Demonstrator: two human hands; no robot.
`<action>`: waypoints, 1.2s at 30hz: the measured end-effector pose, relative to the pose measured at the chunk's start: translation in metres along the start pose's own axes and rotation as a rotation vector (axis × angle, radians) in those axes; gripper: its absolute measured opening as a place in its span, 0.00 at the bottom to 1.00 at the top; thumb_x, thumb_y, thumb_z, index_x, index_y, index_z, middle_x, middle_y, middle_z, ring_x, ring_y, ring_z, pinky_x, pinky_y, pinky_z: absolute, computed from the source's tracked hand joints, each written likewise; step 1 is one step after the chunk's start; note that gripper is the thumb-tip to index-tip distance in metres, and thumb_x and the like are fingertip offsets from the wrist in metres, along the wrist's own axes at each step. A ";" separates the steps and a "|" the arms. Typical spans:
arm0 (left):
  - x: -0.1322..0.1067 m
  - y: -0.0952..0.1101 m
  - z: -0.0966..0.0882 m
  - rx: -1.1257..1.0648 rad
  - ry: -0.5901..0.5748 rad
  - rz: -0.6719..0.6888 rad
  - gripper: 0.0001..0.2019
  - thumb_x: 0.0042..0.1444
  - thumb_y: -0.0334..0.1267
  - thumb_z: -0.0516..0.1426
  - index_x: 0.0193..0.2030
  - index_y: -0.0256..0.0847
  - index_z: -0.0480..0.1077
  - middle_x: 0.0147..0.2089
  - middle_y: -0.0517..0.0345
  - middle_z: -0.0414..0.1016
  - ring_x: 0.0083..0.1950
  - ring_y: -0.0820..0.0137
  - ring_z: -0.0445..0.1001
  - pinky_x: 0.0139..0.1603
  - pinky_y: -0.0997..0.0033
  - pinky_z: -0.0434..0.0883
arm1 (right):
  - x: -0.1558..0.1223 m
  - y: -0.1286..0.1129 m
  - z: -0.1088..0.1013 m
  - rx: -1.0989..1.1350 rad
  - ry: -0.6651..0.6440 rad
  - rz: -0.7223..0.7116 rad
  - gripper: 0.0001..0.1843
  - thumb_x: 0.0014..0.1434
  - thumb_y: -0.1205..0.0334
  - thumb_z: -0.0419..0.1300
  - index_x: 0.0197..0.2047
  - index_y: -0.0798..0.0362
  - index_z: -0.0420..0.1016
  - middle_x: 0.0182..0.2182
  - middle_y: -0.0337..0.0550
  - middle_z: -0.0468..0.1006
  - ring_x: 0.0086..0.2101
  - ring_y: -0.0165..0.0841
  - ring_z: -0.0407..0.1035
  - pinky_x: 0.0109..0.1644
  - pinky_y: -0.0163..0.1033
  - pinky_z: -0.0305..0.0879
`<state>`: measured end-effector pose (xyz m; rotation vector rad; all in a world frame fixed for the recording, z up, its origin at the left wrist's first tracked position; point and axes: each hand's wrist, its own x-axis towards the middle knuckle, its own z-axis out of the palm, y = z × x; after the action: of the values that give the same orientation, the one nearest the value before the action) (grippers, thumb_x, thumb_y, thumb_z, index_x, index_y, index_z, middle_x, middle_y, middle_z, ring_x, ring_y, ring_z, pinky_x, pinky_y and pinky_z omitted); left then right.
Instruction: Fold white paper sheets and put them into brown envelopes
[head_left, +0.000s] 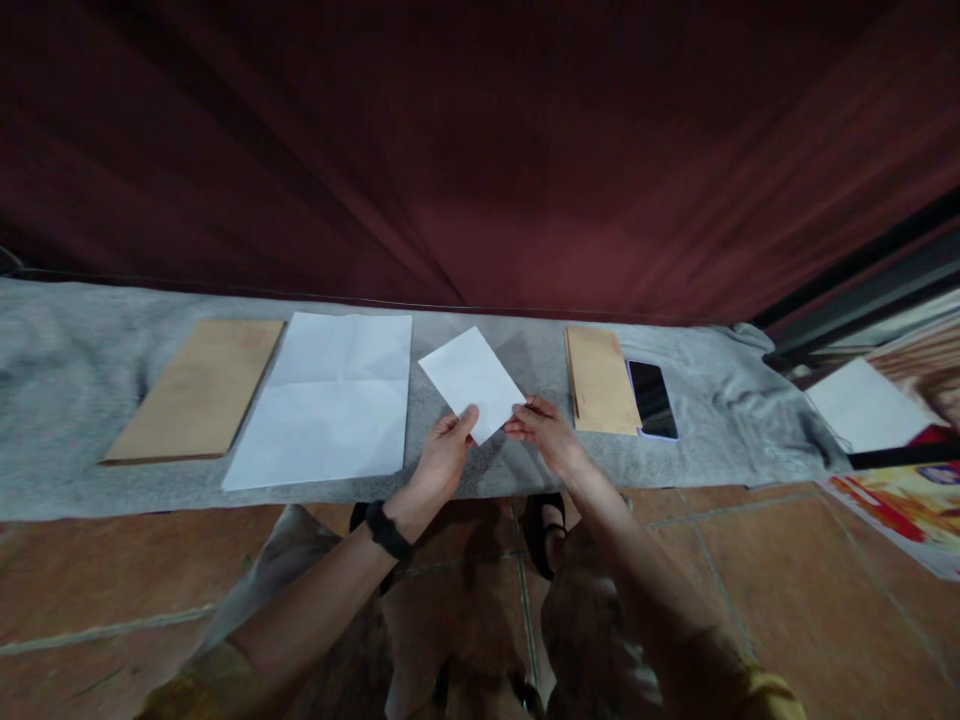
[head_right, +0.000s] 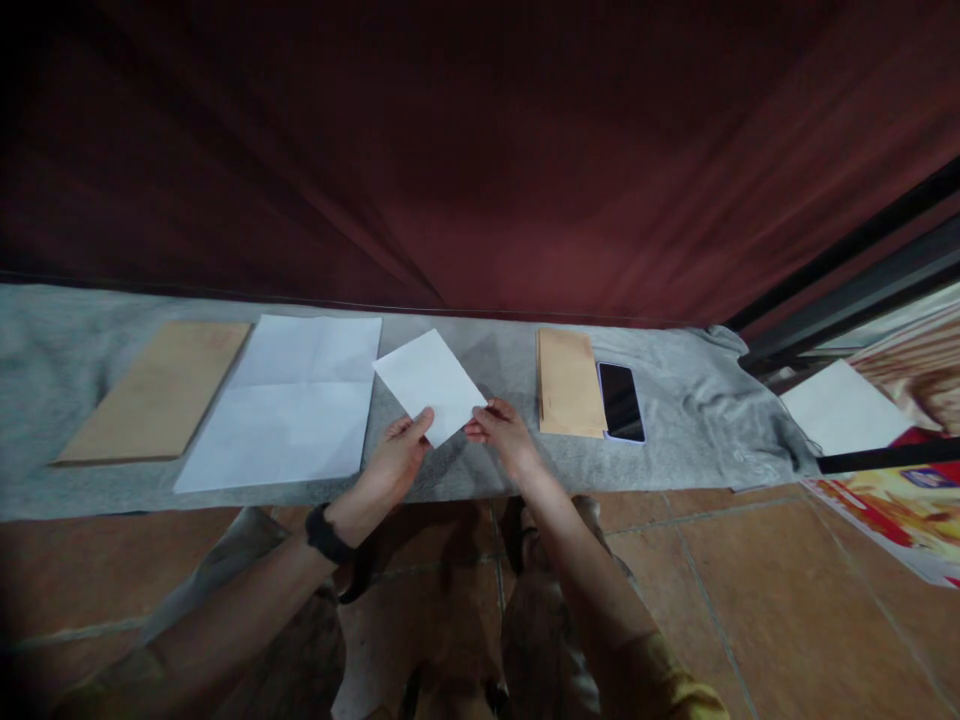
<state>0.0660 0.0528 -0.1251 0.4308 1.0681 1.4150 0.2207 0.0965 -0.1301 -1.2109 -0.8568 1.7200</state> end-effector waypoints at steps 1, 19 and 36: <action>-0.001 0.002 -0.001 -0.010 0.008 -0.008 0.23 0.40 0.50 0.73 0.37 0.35 0.78 0.41 0.48 0.84 0.45 0.60 0.81 0.51 0.61 0.75 | 0.001 -0.002 -0.001 -0.018 0.003 -0.012 0.22 0.40 0.50 0.75 0.32 0.51 0.72 0.23 0.35 0.79 0.25 0.30 0.75 0.31 0.34 0.74; 0.020 0.024 -0.048 0.887 0.100 0.238 0.23 0.50 0.35 0.60 0.54 0.40 0.70 0.27 0.68 0.68 0.26 0.73 0.67 0.30 0.73 0.63 | 0.029 0.001 -0.029 -0.989 0.271 -0.438 0.06 0.60 0.63 0.56 0.37 0.48 0.75 0.31 0.39 0.80 0.34 0.35 0.75 0.38 0.36 0.69; 0.000 0.034 -0.030 1.677 0.123 0.090 0.27 0.64 0.41 0.55 0.69 0.46 0.57 0.46 0.53 0.81 0.48 0.57 0.81 0.44 0.63 0.72 | 0.004 0.021 0.002 -1.112 0.191 -0.725 0.26 0.71 0.59 0.49 0.68 0.55 0.63 0.65 0.57 0.68 0.64 0.41 0.64 0.67 0.51 0.64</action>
<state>0.0220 0.0484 -0.1130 1.5607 2.1856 0.2737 0.2131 0.0910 -0.1492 -1.4082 -1.9423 0.4613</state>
